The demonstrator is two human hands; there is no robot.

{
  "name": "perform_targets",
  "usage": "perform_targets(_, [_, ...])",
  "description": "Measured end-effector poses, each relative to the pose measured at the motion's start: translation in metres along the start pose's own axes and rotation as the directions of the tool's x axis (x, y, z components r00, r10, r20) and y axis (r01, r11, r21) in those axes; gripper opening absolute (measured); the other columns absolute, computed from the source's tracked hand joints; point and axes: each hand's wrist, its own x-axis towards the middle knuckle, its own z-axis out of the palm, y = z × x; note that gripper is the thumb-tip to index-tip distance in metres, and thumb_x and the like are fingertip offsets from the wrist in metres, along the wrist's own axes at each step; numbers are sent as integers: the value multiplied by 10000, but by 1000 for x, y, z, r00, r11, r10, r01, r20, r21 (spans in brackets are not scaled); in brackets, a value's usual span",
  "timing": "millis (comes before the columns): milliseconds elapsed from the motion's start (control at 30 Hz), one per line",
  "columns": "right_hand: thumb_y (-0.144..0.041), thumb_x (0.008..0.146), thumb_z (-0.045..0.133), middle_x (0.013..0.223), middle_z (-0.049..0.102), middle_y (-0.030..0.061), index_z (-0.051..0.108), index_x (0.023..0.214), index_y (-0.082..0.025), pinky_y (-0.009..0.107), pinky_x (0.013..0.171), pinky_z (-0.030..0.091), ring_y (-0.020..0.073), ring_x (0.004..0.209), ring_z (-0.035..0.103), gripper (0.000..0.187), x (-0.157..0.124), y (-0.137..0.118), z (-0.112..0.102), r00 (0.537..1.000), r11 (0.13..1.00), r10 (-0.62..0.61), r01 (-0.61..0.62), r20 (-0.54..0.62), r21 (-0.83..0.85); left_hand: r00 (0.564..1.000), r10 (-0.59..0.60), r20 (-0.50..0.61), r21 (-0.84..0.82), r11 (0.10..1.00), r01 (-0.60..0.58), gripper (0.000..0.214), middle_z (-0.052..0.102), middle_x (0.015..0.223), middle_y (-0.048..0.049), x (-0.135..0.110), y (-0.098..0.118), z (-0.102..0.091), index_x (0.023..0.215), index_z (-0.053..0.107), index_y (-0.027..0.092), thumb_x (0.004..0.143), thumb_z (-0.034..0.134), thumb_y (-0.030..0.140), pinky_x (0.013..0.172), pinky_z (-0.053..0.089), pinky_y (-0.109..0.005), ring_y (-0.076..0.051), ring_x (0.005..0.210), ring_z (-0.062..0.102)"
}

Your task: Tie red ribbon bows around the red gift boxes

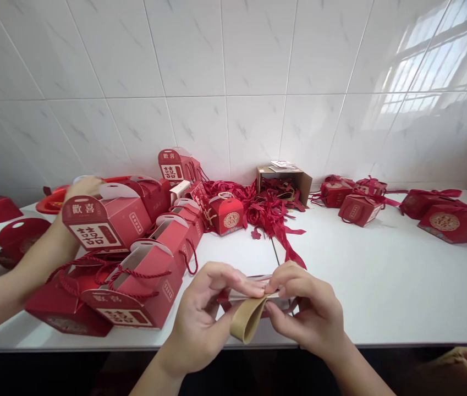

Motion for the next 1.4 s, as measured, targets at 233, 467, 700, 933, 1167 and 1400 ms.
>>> perform_targets(233, [-123, 733, 687, 710, 613, -3, 505, 789, -227, 233, 496, 474, 133, 605, 583, 217, -4, -4, 7, 944, 923, 322, -294, -79, 247, 981, 189, -31, 108, 977, -185, 697, 633, 987, 4, 5, 6, 5, 1352, 327, 397, 830, 544, -10, 829, 574, -294, -167, 933, 687])
perform_targets(467, [-293, 731, 748, 840, 642, 21, 549, 913, -213, 253, 605, 545, 151, 712, 632, 281, -8, 8, 10, 809, 797, 584, -552, -75, 245, 981, 170, -97, 123, 980, -158, 733, 572, 984, 14, 20, -17, -1, 1404, 223, 426, 861, 532, 42, 818, 569, -283, -133, 910, 677])
perform_targets(700, [-426, 757, 700, 928, 690, 98, 594, 994, -173, 397, 718, 564, 242, 813, 665, 363, -10, 41, -61, 713, 715, 699, -698, -50, 35, 874, -128, -469, 295, 910, 291, 423, 520, 1306, -122, 82, -78, -25, 1263, 441, 224, 885, 517, 399, 1003, 446, -353, -231, 1240, 513])
perform_targets(933, [-346, 722, 684, 1408, 308, 277, 369, 1395, -63, 630, 1038, 279, 435, 1330, 270, 795, 1, 98, -140, 711, 427, 277, -694, -646, -580, 761, -51, -647, 493, 733, 469, 401, 426, 1348, -163, 133, -141, -59, 1098, 534, 150, 723, 676, 150, 1137, 202, -498, -322, 1348, 311])
perform_targets(1167, [21, 650, 526, 717, 582, -13, 716, 1053, -295, 249, 543, 501, 114, 529, 560, 546, -17, 132, -87, 856, 748, 493, -328, 152, -577, 846, -19, -532, 604, 692, 395, 170, 556, 1211, -96, 131, -139, -60, 1007, 598, 135, 865, 568, 222, 1012, 381, -480, -250, 1179, 493])
perform_targets(1400, [-120, 686, 679, 829, 639, 44, 694, 654, -212, 354, 749, 513, 200, 800, 611, 98, 2, 127, -69, 935, 855, 350, -292, 61, -429, 943, -128, -308, 615, 729, 300, 127, 569, 1267, -96, 74, -78, -37, 913, 619, 187, 817, 546, 231, 975, 444, -365, -239, 1184, 535])
